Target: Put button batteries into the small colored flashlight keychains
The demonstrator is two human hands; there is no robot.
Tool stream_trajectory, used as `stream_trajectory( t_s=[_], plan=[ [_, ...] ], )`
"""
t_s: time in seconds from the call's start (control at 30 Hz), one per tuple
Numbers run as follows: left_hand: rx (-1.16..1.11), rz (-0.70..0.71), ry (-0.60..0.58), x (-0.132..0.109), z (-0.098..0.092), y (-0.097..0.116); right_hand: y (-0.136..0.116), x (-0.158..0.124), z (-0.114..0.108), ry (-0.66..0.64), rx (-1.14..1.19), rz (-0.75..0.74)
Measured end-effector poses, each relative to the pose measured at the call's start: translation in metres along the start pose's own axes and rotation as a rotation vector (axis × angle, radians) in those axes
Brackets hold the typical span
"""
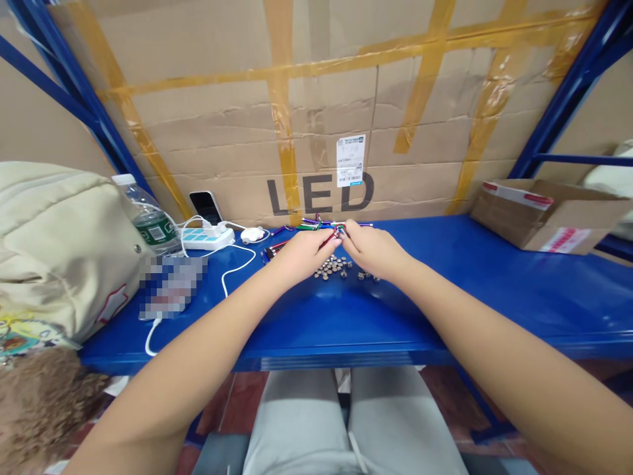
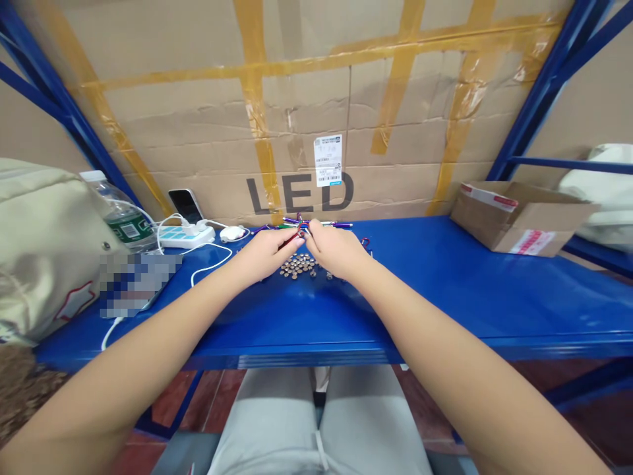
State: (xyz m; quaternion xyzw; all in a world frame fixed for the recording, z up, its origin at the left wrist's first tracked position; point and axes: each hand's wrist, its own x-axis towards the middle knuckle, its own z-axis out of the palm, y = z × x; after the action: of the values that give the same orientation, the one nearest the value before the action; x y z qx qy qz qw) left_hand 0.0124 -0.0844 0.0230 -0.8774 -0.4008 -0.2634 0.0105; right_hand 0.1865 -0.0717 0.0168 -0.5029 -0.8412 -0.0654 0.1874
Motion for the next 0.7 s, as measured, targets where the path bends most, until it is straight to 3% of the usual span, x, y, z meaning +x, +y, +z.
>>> stream_trajectory(
  t_s=[0.17, 0.33, 0.5, 0.6, 0.67, 0.7],
  plan=[
    [0.282, -0.076, -0.126, -0.001, 0.0, 0.005, 0.002, 0.001, 0.007, -0.037, -0.094, -0.031],
    [0.473, -0.189, -0.175, -0.003, 0.005, 0.02, 0.004, 0.007, 0.016, -0.034, 0.121, -0.043],
    [0.471, -0.105, -0.271, -0.008, 0.014, 0.026, 0.018, 0.012, 0.008, 0.069, 0.497, 0.057],
    [0.432, -0.083, -0.226, -0.008, 0.013, 0.022, 0.042, 0.012, -0.003, 0.1, 0.444, 0.182],
    [0.415, -0.107, -0.171, -0.006, 0.008, 0.017, 0.062, 0.009, -0.009, -0.065, 0.329, 0.247],
    [0.409, -0.119, -0.16, -0.006, 0.006, 0.014, 0.071, 0.007, -0.011, -0.231, 0.274, 0.32]
  ],
)
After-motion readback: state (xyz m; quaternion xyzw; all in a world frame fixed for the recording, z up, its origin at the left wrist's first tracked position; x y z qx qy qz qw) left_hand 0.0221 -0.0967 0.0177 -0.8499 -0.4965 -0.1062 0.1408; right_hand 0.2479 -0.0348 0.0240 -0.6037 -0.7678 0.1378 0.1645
